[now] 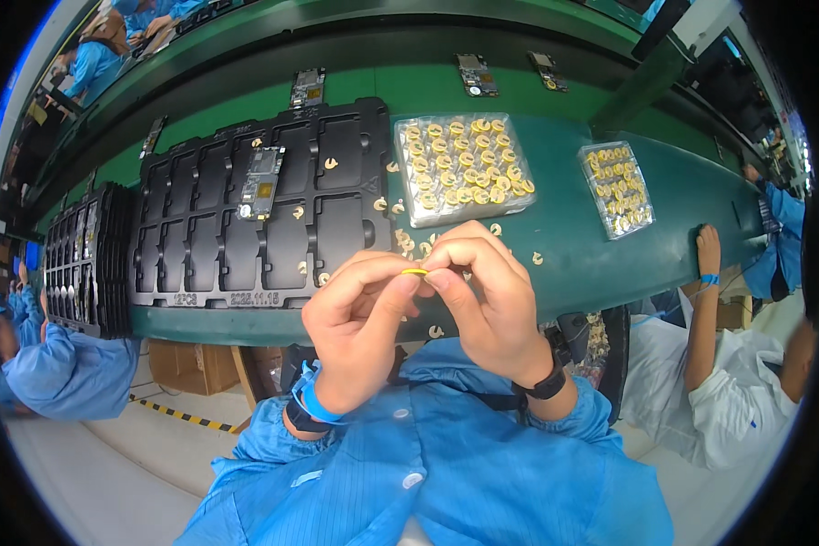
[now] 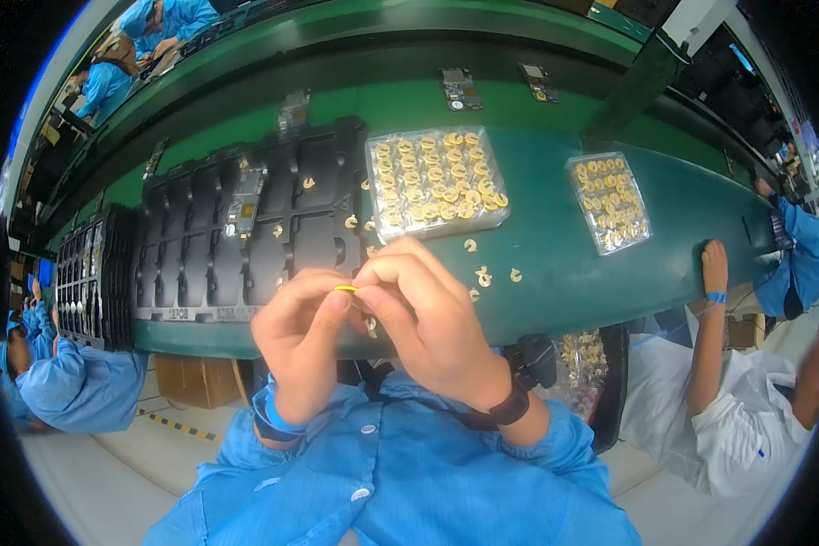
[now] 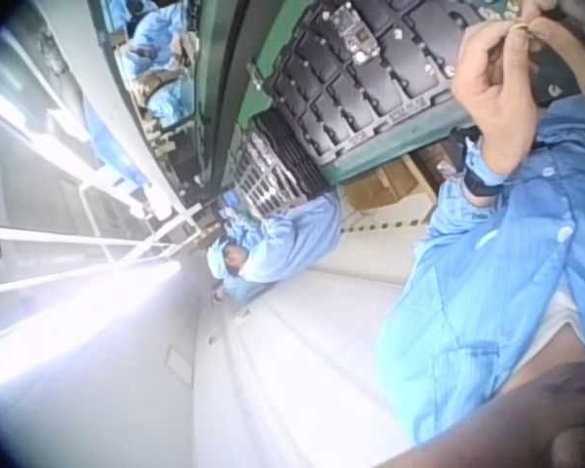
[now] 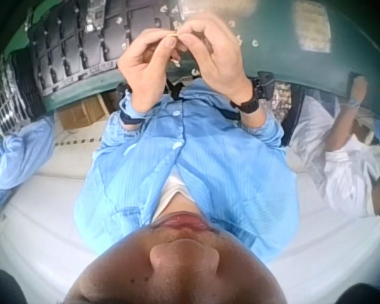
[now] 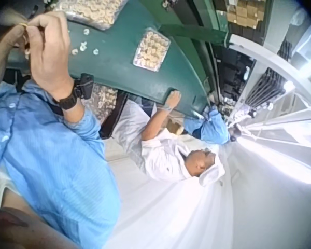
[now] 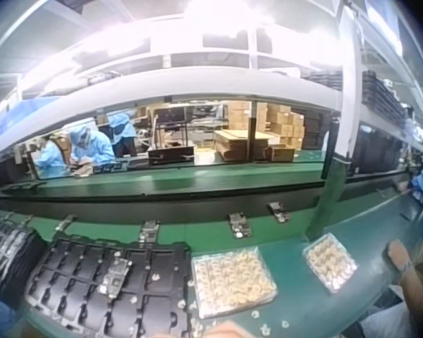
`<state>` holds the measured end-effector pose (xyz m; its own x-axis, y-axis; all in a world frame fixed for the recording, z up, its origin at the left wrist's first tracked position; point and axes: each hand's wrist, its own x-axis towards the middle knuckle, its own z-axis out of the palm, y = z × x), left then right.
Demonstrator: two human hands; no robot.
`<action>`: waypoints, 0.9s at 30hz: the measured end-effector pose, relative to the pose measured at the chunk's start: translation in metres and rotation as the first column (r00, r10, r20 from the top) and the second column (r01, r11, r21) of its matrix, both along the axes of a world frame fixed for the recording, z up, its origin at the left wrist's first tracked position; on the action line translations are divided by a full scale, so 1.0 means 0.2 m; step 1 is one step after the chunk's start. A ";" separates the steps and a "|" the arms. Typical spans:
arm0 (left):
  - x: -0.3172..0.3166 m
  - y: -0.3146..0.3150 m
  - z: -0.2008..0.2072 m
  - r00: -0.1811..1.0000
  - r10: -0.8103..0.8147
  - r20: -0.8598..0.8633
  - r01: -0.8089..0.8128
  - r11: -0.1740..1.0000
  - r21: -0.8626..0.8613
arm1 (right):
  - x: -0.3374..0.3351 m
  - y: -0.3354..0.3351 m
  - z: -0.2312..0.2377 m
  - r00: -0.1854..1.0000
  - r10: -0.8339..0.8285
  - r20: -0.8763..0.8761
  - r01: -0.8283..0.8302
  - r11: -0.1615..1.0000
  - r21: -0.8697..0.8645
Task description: Assembling small components onto electronic circuit boards on a factory production line.
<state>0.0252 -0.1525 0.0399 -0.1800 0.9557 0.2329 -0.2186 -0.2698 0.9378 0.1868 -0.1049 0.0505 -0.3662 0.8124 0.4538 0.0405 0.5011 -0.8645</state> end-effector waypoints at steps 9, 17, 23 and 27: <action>-0.02 0.02 -0.02 0.998 -0.040 -0.053 0.035 0.995 -0.092 | 0.03 0.03 0.01 0.996 0.047 0.077 -0.048 0.999 0.005; 0.01 0.03 0.00 0.997 -0.071 -0.017 0.069 0.989 -0.127 | -0.01 0.00 0.00 0.988 -0.017 0.152 0.020 1.000 -0.017; -0.02 0.04 -0.03 0.994 -0.110 -0.019 0.107 0.988 -0.112 | -0.02 -0.01 -0.06 0.994 -0.065 0.086 0.066 0.998 -0.008; -0.01 0.06 -0.03 0.976 -0.040 -0.213 0.034 0.999 -0.032 | 0.00 -0.03 -0.10 0.991 -0.132 0.036 0.134 0.989 -0.058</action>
